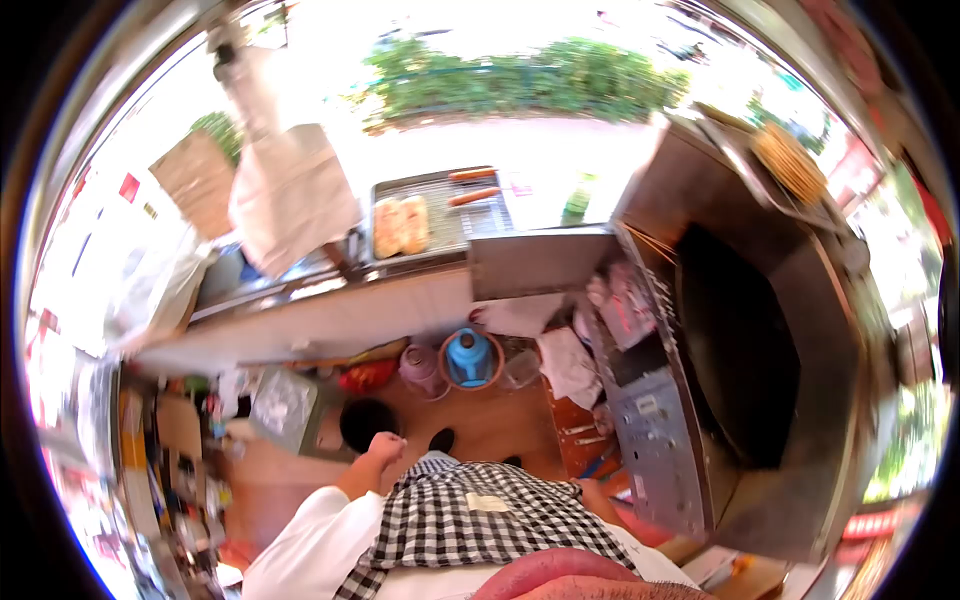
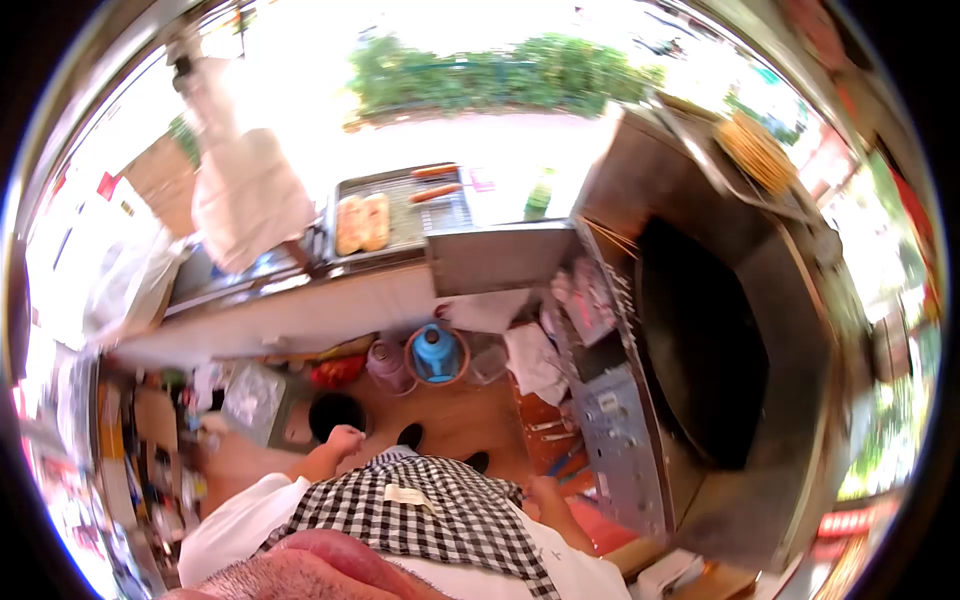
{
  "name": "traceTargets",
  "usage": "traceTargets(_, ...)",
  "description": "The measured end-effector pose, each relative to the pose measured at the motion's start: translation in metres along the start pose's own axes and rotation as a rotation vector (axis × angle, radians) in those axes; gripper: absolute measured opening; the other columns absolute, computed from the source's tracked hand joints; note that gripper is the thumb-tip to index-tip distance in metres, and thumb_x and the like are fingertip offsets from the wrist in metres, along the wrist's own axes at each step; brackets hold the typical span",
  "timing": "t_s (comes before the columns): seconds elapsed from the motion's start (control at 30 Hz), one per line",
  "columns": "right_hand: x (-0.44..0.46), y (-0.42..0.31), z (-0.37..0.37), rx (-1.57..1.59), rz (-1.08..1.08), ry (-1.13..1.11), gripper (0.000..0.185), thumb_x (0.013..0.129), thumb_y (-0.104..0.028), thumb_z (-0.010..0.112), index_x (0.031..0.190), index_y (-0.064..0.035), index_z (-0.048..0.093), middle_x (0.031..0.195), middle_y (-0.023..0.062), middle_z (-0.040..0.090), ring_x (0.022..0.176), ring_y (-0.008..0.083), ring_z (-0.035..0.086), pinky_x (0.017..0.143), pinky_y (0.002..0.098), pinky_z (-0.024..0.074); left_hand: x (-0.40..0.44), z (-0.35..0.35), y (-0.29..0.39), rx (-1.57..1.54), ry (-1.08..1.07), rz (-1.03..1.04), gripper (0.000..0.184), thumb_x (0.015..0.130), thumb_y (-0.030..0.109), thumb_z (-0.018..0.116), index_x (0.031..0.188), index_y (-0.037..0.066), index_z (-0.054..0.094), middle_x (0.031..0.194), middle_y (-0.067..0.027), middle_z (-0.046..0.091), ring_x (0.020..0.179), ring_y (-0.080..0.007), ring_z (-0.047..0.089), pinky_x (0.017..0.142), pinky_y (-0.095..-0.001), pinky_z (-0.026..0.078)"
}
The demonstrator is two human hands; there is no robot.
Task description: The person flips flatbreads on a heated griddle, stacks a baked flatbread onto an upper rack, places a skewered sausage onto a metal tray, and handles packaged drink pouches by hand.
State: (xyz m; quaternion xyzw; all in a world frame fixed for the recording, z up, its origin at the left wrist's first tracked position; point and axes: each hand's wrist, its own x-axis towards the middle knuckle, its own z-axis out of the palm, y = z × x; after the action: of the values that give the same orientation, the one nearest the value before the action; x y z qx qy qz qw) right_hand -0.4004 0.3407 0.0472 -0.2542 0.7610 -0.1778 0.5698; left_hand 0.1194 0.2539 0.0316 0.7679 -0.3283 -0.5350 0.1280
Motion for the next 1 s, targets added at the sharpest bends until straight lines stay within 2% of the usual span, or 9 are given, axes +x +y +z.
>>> traceTargets(0.07,0.002,-0.009,-0.015,-0.142,-0.207,-0.112,0.021,0.087,-0.021,0.061,0.084,-0.0004,0.065,0.070,0.0070,0.062,0.059,0.0188,0.060,0.051,0.0336,0.0477,-0.013,0.001,-0.009,-0.037,0.053,0.005,0.021,0.079,0.021,0.068,0.082,0.001,0.072,0.063,-0.0095,0.064,0.051,-0.0159,0.060,0.051,-0.0306,0.049)
traceTargets(0.13,0.015,-0.025,-0.011,-0.040,0.057,-0.055,0.020,0.087,-0.020,0.061,0.084,-0.0009,0.065,0.070,0.0065,0.062,0.058,0.0183,0.060,0.053,0.0332,0.0480,-0.025,0.000,-0.019,-0.072,0.097,-0.029,0.022,0.077,0.023,0.070,0.082,0.001,0.072,0.063,-0.0098,0.065,0.052,-0.0166,0.061,0.053,-0.0312,0.050)
traceTargets(0.27,0.057,-0.022,0.005,0.236,0.168,0.045,0.015,0.089,-0.014,0.060,0.083,-0.0009,0.064,0.073,0.0083,0.064,0.067,0.0180,0.061,0.058,0.0319,0.0464,-0.016,-0.007,-0.062,-0.098,0.137,-0.075,0.023,0.076,0.024,0.071,0.081,0.002,0.072,0.064,-0.0102,0.065,0.053,-0.0181,0.062,0.055,-0.0327,0.051)
traceTargets(0.37,0.093,-0.016,0.002,0.126,-0.031,-0.092,0.012,0.089,-0.011,0.059,0.086,-0.0002,0.062,0.077,0.0088,0.064,0.069,0.0186,0.061,0.059,0.0310,0.0463,-0.008,-0.023,-0.079,-0.103,0.141,-0.153,0.022,0.076,0.026,0.070,0.081,0.004,0.073,0.066,-0.0115,0.067,0.059,-0.0208,0.064,0.061,-0.0344,0.052)
traceTargets(0.43,0.141,0.007,0.001,0.121,-0.158,-0.200,0.011,0.088,-0.009,0.058,0.092,0.0017,0.061,0.083,0.0108,0.064,0.069,0.0200,0.062,0.061,0.0326,0.0481,-0.010,-0.038,-0.074,-0.078,0.198,-0.110,0.022,0.076,0.026,0.070,0.082,0.005,0.073,0.068,-0.0123,0.067,0.063,-0.0227,0.066,0.065,-0.0349,0.053)
traceTargets(0.5,0.147,-0.028,0.020,0.079,-0.109,-0.204,0.011,0.089,-0.008,0.058,0.092,0.0019,0.061,0.083,0.0108,0.063,0.069,0.0203,0.061,0.061,0.0329,0.0487,-0.003,-0.052,-0.077,-0.102,0.245,-0.103,0.020,0.075,0.026,0.071,0.081,0.006,0.073,0.073,-0.0136,0.069,0.070,-0.0257,0.067,0.071,-0.0355,0.053)
traceTargets(0.63,0.146,-0.084,0.064,0.016,-0.011,-0.223,0.011,0.089,-0.008,0.057,0.091,0.0023,0.060,0.081,0.0109,0.062,0.067,0.0208,0.061,0.061,0.0334,0.0500,-0.006,-0.079,-0.079,-0.217,0.285,-0.127,0.021,0.074,0.028,0.071,0.080,0.008,0.073,0.078,-0.0133,0.070,0.073,-0.0258,0.068,0.073,-0.0353,0.054)
traceTargets(0.93,0.133,-0.145,0.170,-0.120,0.084,-0.288,0.011,0.090,-0.007,0.054,0.090,0.0031,0.059,0.078,0.0111,0.060,0.065,0.0218,0.060,0.060,0.0347,0.0528,-0.014,-0.138,-0.172,-0.197,0.339,-0.206,0.029,0.075,0.033,0.066,0.084,0.007,0.074,0.089,-0.0157,0.070,0.086,-0.0310,0.067,0.080,-0.0404,0.053)
traceTargets(1.0,0.132,-0.154,0.193,-0.145,0.085,-0.308,0.011,0.091,-0.007,0.053,0.090,0.0033,0.059,0.078,0.0112,0.059,0.064,0.0221,0.060,0.060,0.0350,0.0534,-0.026,-0.152,-0.184,-0.198,0.377,-0.205,0.023,0.076,0.025,0.068,0.082,0.003,0.072,0.074,-0.0119,0.068,0.067,-0.0229,0.066,0.062,-0.0349,0.053)
